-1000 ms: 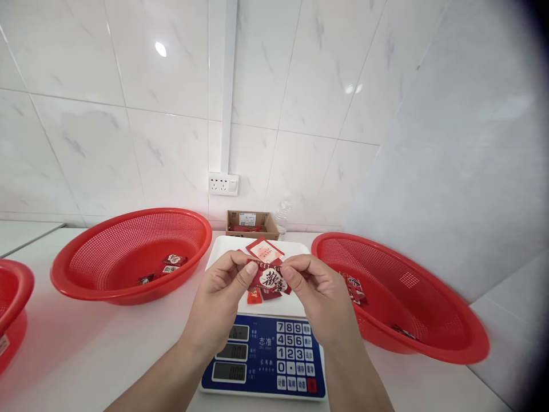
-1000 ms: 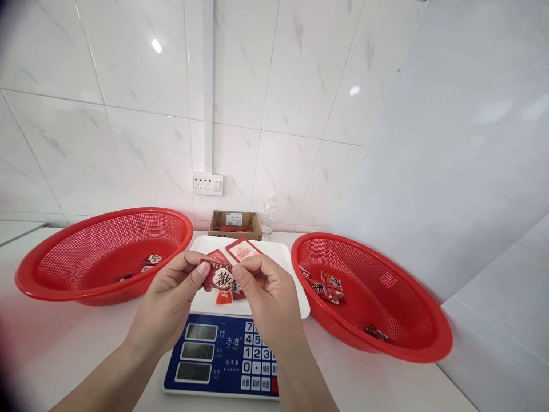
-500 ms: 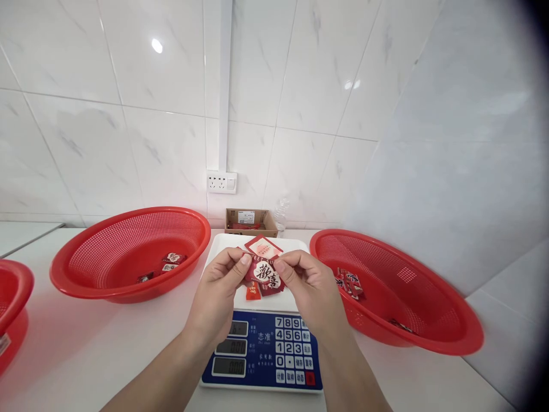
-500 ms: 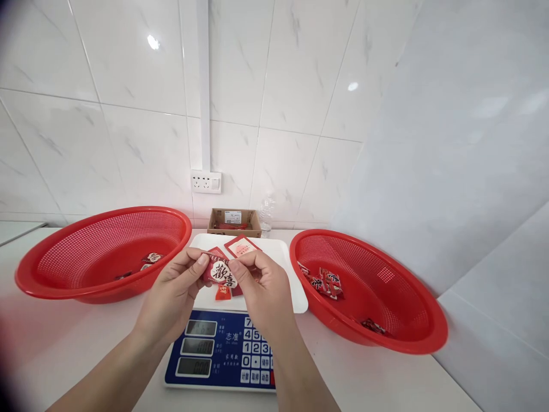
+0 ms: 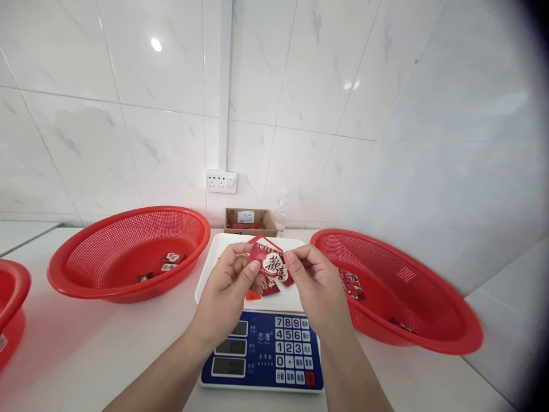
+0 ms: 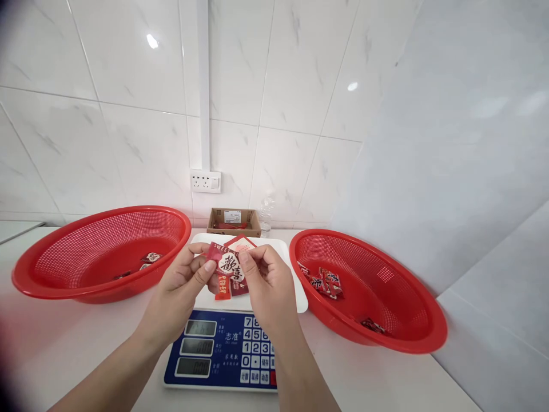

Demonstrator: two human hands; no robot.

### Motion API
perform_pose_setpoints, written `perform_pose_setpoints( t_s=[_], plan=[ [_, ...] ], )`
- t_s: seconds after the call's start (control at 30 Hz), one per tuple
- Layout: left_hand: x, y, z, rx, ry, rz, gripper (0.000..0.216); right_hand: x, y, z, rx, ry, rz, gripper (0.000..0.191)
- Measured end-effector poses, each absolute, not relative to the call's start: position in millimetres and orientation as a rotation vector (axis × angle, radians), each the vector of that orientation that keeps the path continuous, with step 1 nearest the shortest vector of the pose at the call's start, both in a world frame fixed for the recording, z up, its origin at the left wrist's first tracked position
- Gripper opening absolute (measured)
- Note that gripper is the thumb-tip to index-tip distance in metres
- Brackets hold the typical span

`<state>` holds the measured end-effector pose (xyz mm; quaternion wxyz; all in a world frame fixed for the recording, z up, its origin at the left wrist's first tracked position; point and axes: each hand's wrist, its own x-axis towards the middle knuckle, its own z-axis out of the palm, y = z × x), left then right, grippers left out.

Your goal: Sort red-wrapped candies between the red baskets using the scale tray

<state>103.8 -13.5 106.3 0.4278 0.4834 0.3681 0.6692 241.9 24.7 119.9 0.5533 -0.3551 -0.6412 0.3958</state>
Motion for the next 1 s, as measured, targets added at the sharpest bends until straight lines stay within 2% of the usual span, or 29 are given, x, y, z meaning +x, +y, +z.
perform_pose_setpoints(
  t_s=[0.2,0.5,1.0],
  plan=[
    [99.7,-13.1,102.7,1.177,0.912,1.792,0.019,238.8,25.5,115.2,-0.758,-1.759,1.161,0.031],
    [104.3,-16.4,108.3,1.118,0.775,1.642,0.027,239.2,19.1,118.8,-0.558,-1.717,1.321,0.026],
    [102.5,-17.1,107.0,1.112,0.795,1.550,0.026,239.5,21.5,119.9,-0.508,-1.915,1.314,0.032]
  ],
)
